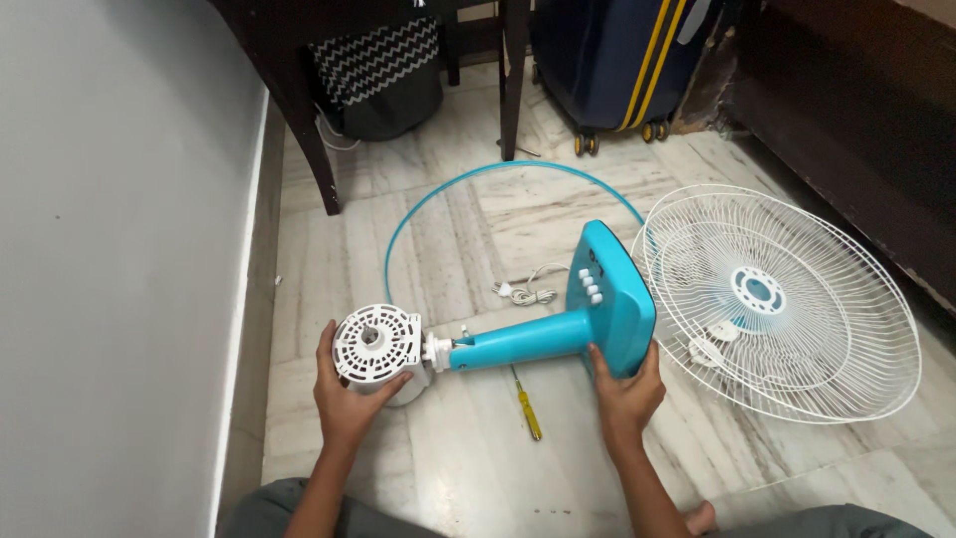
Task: The person sits on the floor and attaches a white fan motor housing to the base of a teal fan stand. They use a yellow screwdriver to tighten screws into the housing to secure it to the stand.
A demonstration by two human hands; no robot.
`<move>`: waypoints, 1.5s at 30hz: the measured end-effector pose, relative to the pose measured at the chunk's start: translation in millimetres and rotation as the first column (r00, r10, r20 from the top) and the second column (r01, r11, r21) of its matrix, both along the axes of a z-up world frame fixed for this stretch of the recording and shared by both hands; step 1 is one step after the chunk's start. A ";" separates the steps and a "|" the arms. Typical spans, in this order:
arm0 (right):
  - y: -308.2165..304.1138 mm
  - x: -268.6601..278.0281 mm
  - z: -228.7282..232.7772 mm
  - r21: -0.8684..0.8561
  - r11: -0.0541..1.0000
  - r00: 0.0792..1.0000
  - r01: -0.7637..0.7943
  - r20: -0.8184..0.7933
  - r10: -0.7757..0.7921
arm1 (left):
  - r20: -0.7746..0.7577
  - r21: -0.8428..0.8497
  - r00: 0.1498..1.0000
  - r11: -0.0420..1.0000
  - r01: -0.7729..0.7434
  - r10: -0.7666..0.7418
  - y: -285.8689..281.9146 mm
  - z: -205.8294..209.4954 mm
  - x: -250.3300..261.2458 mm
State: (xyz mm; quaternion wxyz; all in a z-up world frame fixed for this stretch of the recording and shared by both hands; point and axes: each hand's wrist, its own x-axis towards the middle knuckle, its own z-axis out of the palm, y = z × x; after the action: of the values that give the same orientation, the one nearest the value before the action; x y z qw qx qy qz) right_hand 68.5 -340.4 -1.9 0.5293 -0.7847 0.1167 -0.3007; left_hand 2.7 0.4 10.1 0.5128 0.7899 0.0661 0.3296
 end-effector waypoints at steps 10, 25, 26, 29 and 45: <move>9.4 11.3 -5.4 0.032 0.996 0.997 -0.082 0.009 0.082 | -0.115 -0.251 0.986 0.964 0.090 -0.122 16.6 -14.4 9.5; 25.1 1.5 -0.2 -0.011 0.985 0.985 -0.173 -0.029 0.172 | -0.051 -0.360 0.992 0.929 0.089 -0.115 37.2 -9.3 7.2; 26.1 1.0 1.4 -0.001 0.982 0.982 -0.187 -0.017 0.187 | -0.046 -0.366 0.993 0.927 0.086 -0.111 38.4 -8.5 6.7; 29.2 -0.1 4.2 0.018 0.979 0.979 -0.202 -0.012 0.202 | -0.033 -0.377 0.994 0.922 0.085 -0.105 40.8 -7.5 5.9; -42.0 19.7 -20.2 -0.144 0.905 0.915 -0.401 -0.105 0.389 | -0.010 -0.352 0.996 0.933 0.079 -0.088 27.2 -19.3 11.1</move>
State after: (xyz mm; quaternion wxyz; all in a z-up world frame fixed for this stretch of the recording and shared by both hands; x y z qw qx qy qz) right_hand 88.1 -382.4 -22.1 0.5087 -0.8432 -0.0503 -0.1667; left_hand 13.8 27.6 -9.2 0.6582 0.6920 0.0966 0.2803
